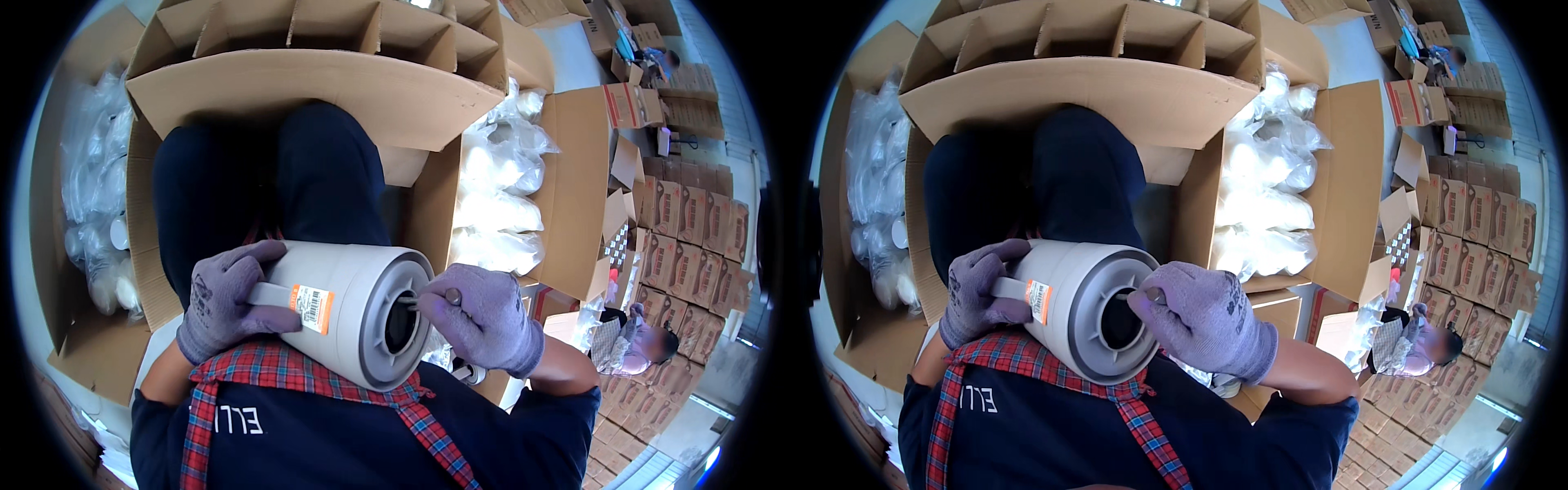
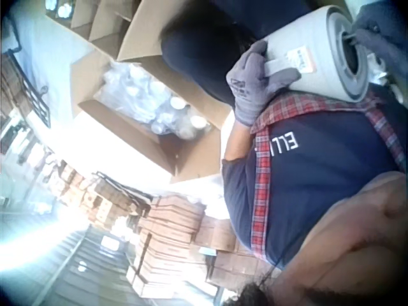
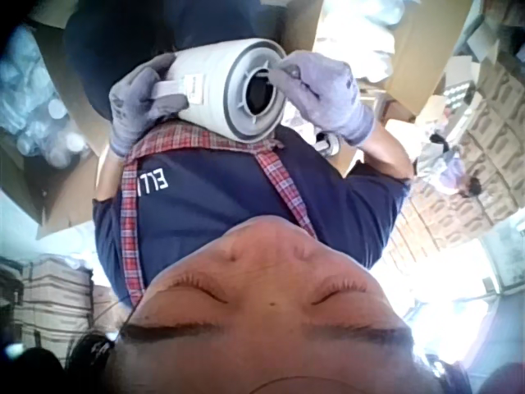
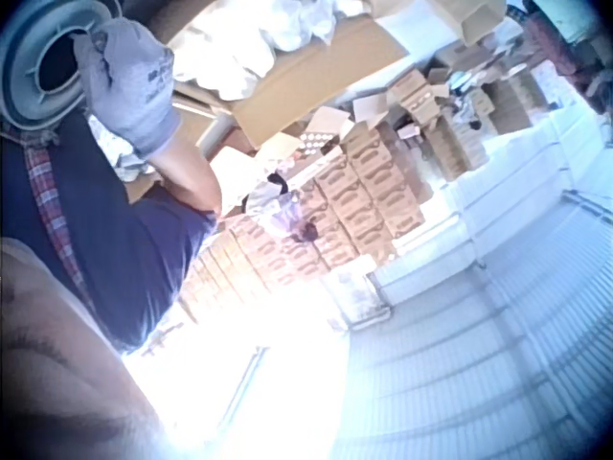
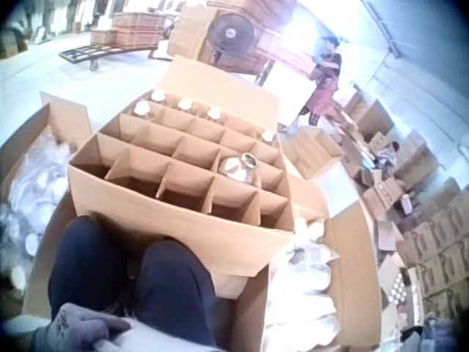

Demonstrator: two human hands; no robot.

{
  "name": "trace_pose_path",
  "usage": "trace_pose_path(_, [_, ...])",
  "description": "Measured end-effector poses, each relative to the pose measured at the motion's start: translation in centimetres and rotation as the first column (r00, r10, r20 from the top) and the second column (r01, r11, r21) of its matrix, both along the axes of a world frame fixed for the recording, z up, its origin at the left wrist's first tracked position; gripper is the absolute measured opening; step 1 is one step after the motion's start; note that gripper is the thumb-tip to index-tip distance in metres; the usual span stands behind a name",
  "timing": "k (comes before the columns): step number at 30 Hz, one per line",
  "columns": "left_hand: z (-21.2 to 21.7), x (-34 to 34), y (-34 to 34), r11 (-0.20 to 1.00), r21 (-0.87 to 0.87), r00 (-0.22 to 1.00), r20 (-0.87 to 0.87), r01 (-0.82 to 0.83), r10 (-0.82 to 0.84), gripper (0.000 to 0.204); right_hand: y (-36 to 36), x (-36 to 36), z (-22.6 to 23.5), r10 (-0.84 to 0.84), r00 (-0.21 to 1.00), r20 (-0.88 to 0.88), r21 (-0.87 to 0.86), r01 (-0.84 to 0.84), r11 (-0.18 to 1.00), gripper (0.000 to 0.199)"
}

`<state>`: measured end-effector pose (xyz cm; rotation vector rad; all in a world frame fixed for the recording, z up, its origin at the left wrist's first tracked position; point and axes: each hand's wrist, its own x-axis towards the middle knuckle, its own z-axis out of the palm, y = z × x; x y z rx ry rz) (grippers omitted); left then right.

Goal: The person assembles white thermos bottles by inserting inner liners, screwing on lids, and placing each completed unit into a plastic bag. They then place the bagged thermos into a cardboard box with dividers.

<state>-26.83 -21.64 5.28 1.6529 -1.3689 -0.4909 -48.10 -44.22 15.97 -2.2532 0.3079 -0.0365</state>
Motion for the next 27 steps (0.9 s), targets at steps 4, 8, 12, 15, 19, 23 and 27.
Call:
trace_pose_path(4, [0.4,0.0,-0.7,0.997,0.057,0.998,-0.002,0.059,-0.059,0.065,-1.3,-0.9,2.3,0.219,0.973,-0.070,-0.299,-0.230,0.926,0.019])
trace_pose_path(8, [1.4,-0.4,-1.6,0.995,0.040,0.995,-0.029,0.097,-0.096,0.064,-1.9,-1.0,4.7,0.210,0.978,0.009,-0.290,-0.199,0.936,0.022])
trace_pose_path(12, [-0.7,1.2,-0.3,0.936,0.337,0.959,-0.214,-0.104,0.184,0.054,-2.1,-2.7,8.6,-0.044,0.996,0.083,-0.278,0.065,0.958,0.022])
trace_pose_path(15, [-2.1,3.7,0.6,0.814,0.500,0.841,-0.266,-0.297,0.471,0.032,-3.9,-3.4,11.0,-0.429,0.885,0.179,-0.168,0.457,0.873,0.029])
trace_pose_path(19, [-0.2,2.7,-1.1,0.853,0.165,0.834,-0.183,-0.496,0.521,0.028,-10.8,2.1,6.4,-0.707,0.663,0.247,-0.163,0.748,0.644,0.042])
trace_pose_path(23, [2.3,2.9,2.5,1.000,-0.026,1.000,-0.020,0.007,-0.007,0.043,-21.7,8.2,-8.5,-0.621,0.780,0.083,-0.731,0.471,0.494,0.046])
trace_pose_path(27, [2.0,3.6,5.9,0.973,0.227,0.793,0.601,-0.046,-0.102,0.052,-24.9,12.7,-14.6,-0.581,0.761,-0.288,-0.746,0.203,0.635,0.054])
